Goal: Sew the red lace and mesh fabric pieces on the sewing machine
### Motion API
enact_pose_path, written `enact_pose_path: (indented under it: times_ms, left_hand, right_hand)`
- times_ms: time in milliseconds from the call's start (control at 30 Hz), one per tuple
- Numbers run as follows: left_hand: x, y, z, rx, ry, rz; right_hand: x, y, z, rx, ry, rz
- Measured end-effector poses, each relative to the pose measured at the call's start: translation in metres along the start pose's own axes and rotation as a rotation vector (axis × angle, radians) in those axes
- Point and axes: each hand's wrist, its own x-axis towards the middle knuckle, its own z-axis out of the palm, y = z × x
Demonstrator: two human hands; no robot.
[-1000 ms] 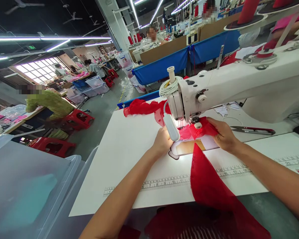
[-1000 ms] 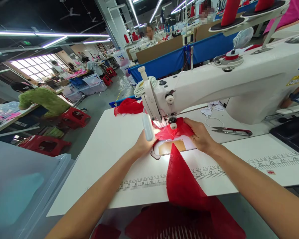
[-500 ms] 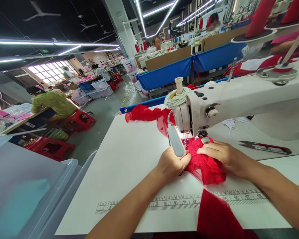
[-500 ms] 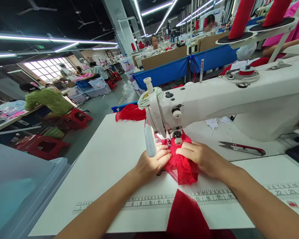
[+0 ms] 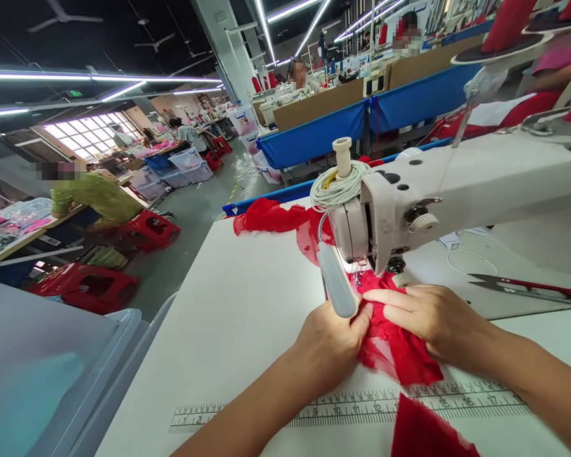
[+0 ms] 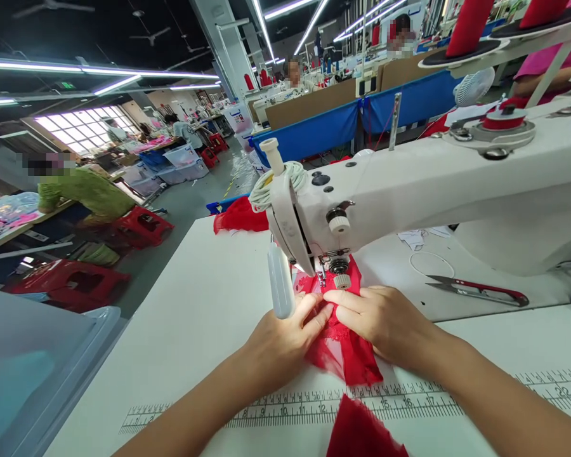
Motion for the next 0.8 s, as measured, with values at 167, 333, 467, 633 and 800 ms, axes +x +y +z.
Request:
enact_pose_path:
  times_ms: [167,333,467,633,800]
  left_hand:
    - [-0.001,0.0,-0.006,-0.098,-0.071,-0.007]
    - [0.001,-0.001,-0.013,-0.128,-0.245,-0.051]
    - [-0.002,-0.002,-0.015,-0.125,-0.25,-0.073]
    - [-0.005,-0.002,-0.011,-0.179,-0.155,-0.078]
    - [-0.003,0.0,-0.007,-0.184,-0.089,-0.085]
  right_hand:
    - [-0.004,0.001,0.003,-0.032,-0.041,0.027]
    - [-0.004,-0.004,0.005,-0.029,-0.021,0.056]
    - [-0.005,-0.006,0.008,-0.03,-0.013,0.09]
    - [-0.006,-0.003,0.005,-0.016,-0.043,0.066]
    - [-0.006,-0.002,0.001,-0.048,-0.048,0.067]
